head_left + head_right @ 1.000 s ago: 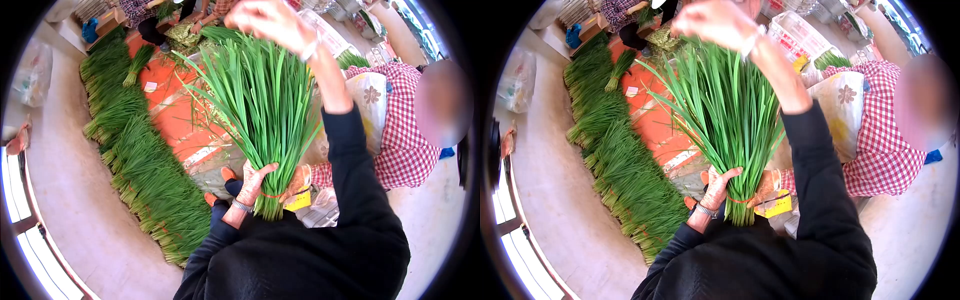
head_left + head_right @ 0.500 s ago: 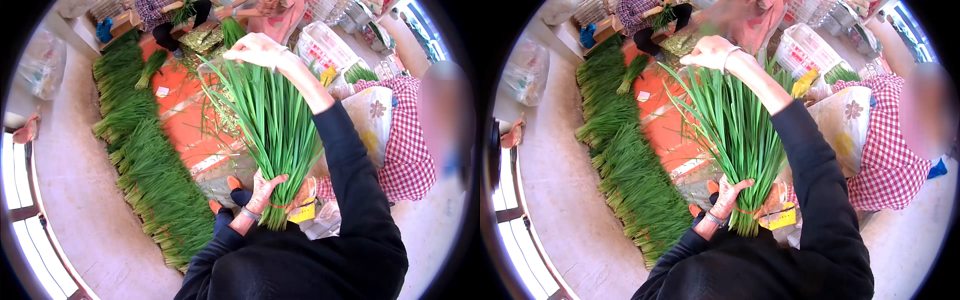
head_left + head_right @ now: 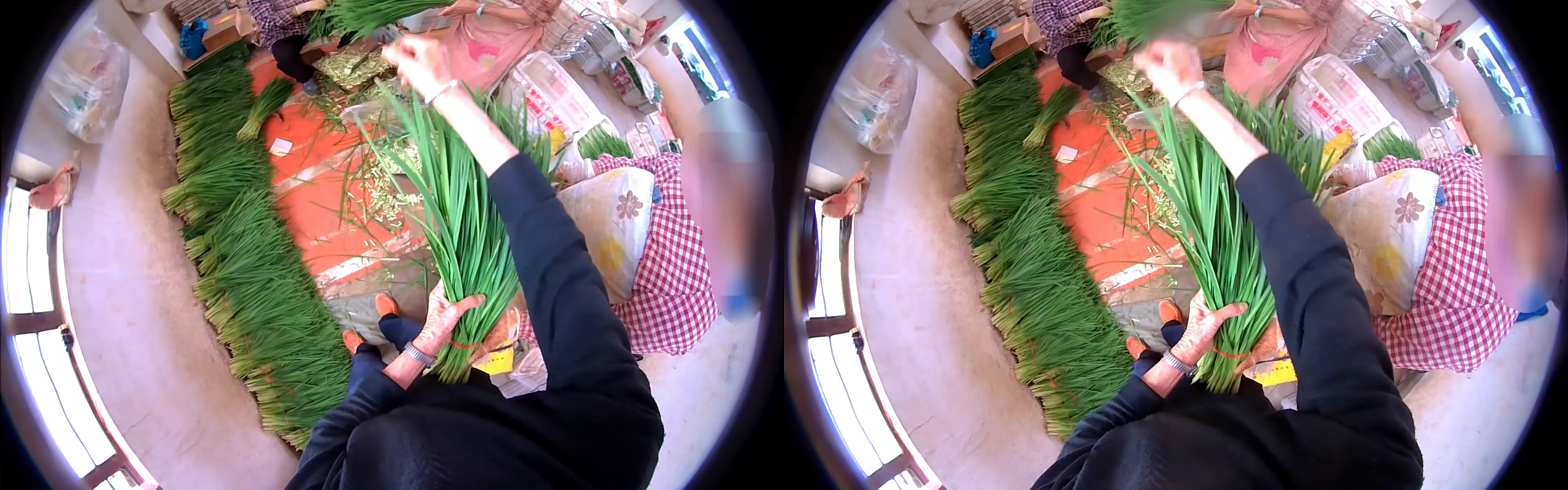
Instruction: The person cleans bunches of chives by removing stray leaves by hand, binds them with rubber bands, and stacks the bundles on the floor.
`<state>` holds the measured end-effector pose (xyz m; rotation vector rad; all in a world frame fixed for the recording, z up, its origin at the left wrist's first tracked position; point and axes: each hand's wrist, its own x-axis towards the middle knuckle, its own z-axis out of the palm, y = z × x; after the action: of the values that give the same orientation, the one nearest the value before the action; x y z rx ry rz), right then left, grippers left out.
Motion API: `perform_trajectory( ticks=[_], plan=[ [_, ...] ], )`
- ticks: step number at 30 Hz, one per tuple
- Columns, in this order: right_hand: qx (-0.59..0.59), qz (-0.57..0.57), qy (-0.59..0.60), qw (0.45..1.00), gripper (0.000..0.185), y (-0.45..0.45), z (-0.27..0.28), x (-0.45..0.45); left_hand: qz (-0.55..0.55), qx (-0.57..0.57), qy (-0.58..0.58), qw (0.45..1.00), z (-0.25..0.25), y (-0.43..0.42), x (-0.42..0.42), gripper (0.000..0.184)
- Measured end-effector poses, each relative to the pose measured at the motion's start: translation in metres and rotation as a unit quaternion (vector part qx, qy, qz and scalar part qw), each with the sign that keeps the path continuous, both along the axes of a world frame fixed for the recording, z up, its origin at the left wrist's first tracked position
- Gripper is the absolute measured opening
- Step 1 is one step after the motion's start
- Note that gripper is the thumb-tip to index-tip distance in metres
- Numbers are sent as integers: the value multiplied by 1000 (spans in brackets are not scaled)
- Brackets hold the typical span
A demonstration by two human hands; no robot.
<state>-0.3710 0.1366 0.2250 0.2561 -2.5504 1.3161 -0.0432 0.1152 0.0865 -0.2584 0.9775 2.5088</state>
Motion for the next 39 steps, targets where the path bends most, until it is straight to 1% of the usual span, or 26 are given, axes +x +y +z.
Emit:
perform_trajectory(
  ticks=[2,3,4,5,7,9,11,13,15,16,18,19,21,22,24,25,26,28,30,32,33,35,36,37,38,39],
  plan=[
    [-8,13,24,1000,25,-5,36,0,-6,-1,-6,1000,3,1,-4,38],
    [-31,87,25,995,30,-6,45,-1,-8,0,-8,1000,4,2,-7,38],
    [-162,165,35,972,20,-14,59,20,0,-9,-5,1000,0,5,-11,40],
    [-162,169,35,972,20,-19,58,34,4,-10,-4,1000,-4,6,-16,40],
    [-84,218,114,966,35,-23,54,56,7,-2,-36,999,-6,9,-26,42],
    [-66,268,116,954,39,-22,39,84,3,-2,-26,1000,-7,11,-34,40],
    [-12,265,52,963,34,-19,38,120,16,6,-66,998,-13,20,-47,45],
    [-36,243,-8,969,24,-19,20,153,3,55,-94,994,-24,27,-58,49],
    [-53,265,-54,961,19,-12,4,180,-31,116,-64,991,-85,45,-59,47],
    [-53,268,-72,959,19,-9,-1,192,-182,-78,269,942,-152,58,-68,43],
    [-56,282,-126,950,21,-1,-5,213,-135,-80,254,954,-84,43,-84,49],
    [-60,295,-165,939,25,2,-6,221,-129,-123,295,939,-68,40,-88,51],
    [-72,310,-141,937,25,2,-8,237,-111,-211,370,898,-56,39,-94,55],
    [-81,312,-127,938,23,0,-9,245,-148,-183,257,937,-51,38,-90,57],
    [-87,315,-150,933,21,-8,-13,258,-162,-176,269,933,-59,18,-75,50],
    [-89,311,-167,931,19,-14,-15,267,-140,-182,244,942,-59,8,-63,50],
    [-53,325,-160,931,19,-18,-16,270,-109,-210,283,929,-54,-3,-56,44],
    [-32,345,-139,928,20,-30,-33,280,-72,-186,226,953,-59,-23,-37,46],
    [32,371,-144,917,21,-43,-46,286,-28,-127,136,982,-80,-42,-18,48],
    [123,404,-139,896,18,-54,-59,296,83,-32,123,988,-139,-63,11,40],
    [128,425,-147,884,18,-62,-65,302,127,-63,96,985,-164,-76,34,43],
    [144,452,-219,853,17,-73,-80,318,211,-128,36,968,-213,-101,80,49],
    [152,473,-215,841,18,-80,-94,322,268,-115,-214,932,-211,-118,91,38],
    [173,484,-238,824,19,-88,-100,330,274,-126,-342,890,-208,-142,117,33],
    [185,499,-246,810,18,-94,-110,336,334,-128,-370,857,-216,-155,147,28],
    [197,510,-252,798,18,-98,-122,343,373,-108,-378,840,-249,-161,187,28]
  ],
)
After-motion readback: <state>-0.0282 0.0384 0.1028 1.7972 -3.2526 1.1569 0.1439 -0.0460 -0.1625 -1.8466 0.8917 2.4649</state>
